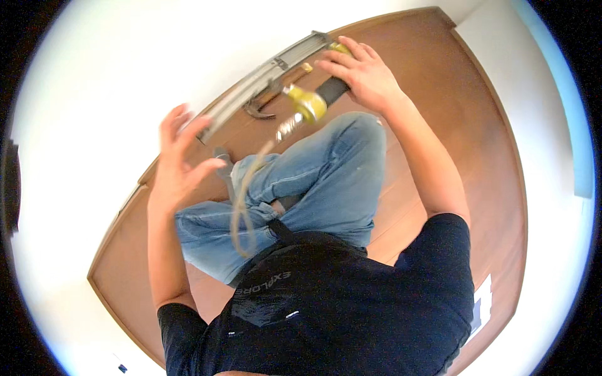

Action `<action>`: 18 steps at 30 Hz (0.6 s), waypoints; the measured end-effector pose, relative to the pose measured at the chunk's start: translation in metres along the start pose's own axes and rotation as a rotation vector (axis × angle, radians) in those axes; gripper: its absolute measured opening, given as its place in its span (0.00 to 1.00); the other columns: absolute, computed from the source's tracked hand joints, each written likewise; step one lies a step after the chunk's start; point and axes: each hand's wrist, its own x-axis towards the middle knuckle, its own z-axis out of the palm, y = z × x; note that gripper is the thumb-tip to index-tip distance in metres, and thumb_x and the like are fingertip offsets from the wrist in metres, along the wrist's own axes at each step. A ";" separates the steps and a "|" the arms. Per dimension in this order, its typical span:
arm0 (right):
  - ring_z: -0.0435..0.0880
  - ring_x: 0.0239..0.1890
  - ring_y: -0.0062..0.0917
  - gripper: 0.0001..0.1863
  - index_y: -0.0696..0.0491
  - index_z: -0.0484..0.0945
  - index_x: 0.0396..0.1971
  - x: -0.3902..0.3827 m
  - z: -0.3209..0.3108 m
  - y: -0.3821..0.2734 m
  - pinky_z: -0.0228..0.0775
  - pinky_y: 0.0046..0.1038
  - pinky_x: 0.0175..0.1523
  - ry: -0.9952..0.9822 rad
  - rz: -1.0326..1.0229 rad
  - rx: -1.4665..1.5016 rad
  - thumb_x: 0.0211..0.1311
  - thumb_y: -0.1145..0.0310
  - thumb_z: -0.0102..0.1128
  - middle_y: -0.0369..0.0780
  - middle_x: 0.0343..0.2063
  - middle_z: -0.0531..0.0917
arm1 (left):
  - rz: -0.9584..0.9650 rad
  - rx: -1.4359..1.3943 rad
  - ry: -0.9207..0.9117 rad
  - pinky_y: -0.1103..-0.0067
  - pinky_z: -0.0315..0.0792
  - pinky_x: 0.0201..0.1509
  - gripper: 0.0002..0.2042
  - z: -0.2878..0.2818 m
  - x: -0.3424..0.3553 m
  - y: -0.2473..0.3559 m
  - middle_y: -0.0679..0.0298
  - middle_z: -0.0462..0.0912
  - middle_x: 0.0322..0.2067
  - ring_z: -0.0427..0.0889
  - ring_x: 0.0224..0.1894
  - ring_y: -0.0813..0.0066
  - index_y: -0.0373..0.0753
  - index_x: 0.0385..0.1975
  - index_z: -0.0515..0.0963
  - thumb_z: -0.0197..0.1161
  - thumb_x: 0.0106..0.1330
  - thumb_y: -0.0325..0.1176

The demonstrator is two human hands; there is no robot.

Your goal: The person installs baseboard trim along a wall by positioning the wood, using a pneumatic nail gun to secure it, and then hammering the trim into place.

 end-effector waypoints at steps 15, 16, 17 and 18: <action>0.59 0.76 0.42 0.29 0.36 0.70 0.69 -0.187 0.207 -0.007 0.59 0.56 0.71 -0.427 0.914 -0.186 0.68 0.69 0.54 0.31 0.68 0.72 | -1.254 0.300 0.500 0.67 0.73 0.66 0.28 -0.038 -0.587 -0.213 0.48 0.70 0.65 0.76 0.61 0.56 0.32 0.69 0.65 0.64 0.70 0.28; 0.59 0.76 0.41 0.28 0.35 0.70 0.69 -0.195 0.217 -0.012 0.58 0.56 0.71 -0.439 0.940 -0.182 0.68 0.68 0.54 0.31 0.69 0.72 | -1.342 0.367 0.477 0.66 0.73 0.65 0.28 -0.029 -0.632 -0.207 0.47 0.70 0.65 0.76 0.61 0.55 0.32 0.68 0.66 0.66 0.69 0.28; 0.58 0.76 0.41 0.28 0.35 0.70 0.69 -0.203 0.224 -0.016 0.58 0.56 0.71 -0.456 0.967 -0.182 0.69 0.68 0.54 0.30 0.69 0.71 | -1.430 0.491 0.340 0.65 0.73 0.65 0.28 -0.018 -0.678 -0.190 0.45 0.71 0.65 0.76 0.61 0.53 0.32 0.68 0.66 0.66 0.68 0.28; 0.58 0.76 0.41 0.28 0.35 0.70 0.69 -0.208 0.226 -0.020 0.58 0.56 0.71 -0.452 0.954 -0.184 0.69 0.68 0.54 0.30 0.69 0.71 | -1.513 0.605 0.195 0.63 0.73 0.65 0.29 -0.006 -0.704 -0.175 0.43 0.71 0.64 0.77 0.61 0.50 0.31 0.67 0.67 0.67 0.67 0.28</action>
